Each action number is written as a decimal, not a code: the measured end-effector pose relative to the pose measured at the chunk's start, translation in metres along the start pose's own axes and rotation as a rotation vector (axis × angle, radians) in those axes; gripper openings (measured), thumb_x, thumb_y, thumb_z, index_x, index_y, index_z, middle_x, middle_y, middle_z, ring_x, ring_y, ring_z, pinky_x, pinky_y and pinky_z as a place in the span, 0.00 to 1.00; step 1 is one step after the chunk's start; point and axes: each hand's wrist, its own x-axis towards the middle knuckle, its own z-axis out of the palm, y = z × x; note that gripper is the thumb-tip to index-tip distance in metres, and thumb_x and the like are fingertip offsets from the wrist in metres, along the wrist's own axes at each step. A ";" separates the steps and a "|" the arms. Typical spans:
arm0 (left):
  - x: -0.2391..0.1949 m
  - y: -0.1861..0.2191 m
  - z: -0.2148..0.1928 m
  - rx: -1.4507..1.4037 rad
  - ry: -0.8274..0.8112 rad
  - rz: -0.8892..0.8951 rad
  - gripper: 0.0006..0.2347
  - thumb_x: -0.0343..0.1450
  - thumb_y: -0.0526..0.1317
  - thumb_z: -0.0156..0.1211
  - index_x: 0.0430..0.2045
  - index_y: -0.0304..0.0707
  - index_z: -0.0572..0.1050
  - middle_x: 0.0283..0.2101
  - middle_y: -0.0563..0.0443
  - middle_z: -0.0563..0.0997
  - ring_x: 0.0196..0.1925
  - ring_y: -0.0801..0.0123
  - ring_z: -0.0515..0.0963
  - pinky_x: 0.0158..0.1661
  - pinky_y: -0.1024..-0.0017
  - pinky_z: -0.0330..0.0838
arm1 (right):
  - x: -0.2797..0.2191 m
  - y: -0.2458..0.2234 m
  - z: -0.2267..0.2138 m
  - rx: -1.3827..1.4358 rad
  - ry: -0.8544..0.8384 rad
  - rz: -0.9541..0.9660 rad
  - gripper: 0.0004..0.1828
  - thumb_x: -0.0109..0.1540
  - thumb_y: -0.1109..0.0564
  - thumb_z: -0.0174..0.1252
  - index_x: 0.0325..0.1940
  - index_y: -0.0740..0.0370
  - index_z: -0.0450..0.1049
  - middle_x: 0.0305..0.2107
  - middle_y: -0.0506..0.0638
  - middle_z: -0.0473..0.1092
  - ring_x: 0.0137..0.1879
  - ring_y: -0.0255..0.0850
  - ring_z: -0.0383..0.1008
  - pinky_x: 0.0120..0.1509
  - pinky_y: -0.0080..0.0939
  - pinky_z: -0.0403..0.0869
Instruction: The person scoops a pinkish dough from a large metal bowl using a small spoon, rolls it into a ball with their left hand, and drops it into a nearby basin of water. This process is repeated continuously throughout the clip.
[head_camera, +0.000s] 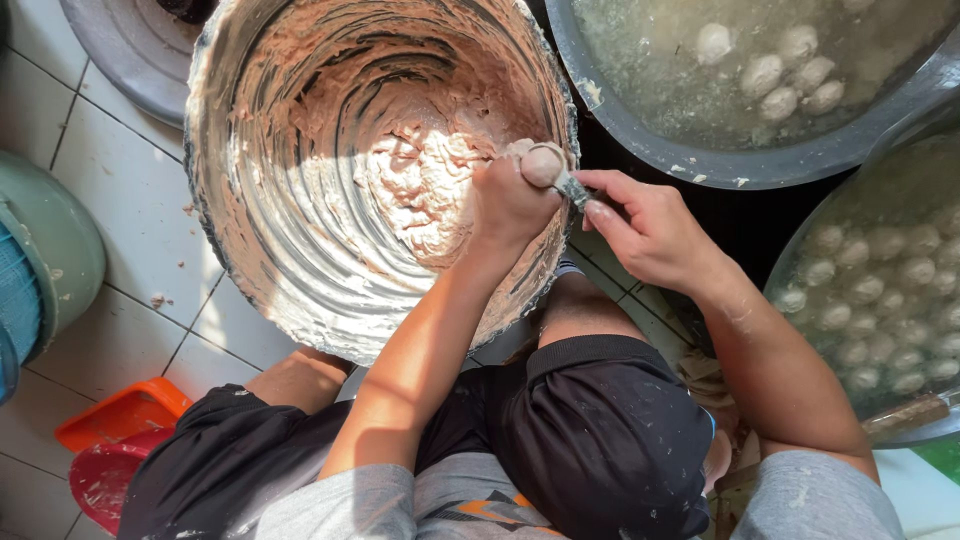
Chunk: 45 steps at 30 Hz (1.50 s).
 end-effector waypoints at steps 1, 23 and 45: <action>0.000 0.003 0.000 0.032 -0.042 -0.077 0.09 0.59 0.42 0.70 0.26 0.39 0.79 0.27 0.39 0.82 0.32 0.46 0.83 0.35 0.57 0.77 | 0.002 0.001 -0.001 0.062 -0.036 0.078 0.20 0.68 0.60 0.53 0.66 0.63 0.71 0.32 0.46 0.75 0.37 0.30 0.71 0.43 0.33 0.73; -0.013 -0.083 0.011 0.117 -0.064 0.064 0.09 0.73 0.42 0.58 0.38 0.36 0.78 0.33 0.38 0.80 0.33 0.45 0.79 0.34 0.55 0.71 | 0.012 -0.022 -0.037 -0.246 0.444 -0.081 0.13 0.71 0.60 0.55 0.59 0.65 0.72 0.41 0.60 0.75 0.45 0.50 0.78 0.50 0.45 0.75; 0.001 -0.053 0.017 0.226 0.066 -0.111 0.18 0.61 0.52 0.77 0.23 0.37 0.79 0.27 0.35 0.82 0.32 0.43 0.80 0.38 0.50 0.73 | 0.008 0.007 -0.041 -0.234 0.307 -0.097 0.18 0.71 0.63 0.55 0.66 0.66 0.72 0.43 0.54 0.76 0.45 0.33 0.75 0.49 0.33 0.74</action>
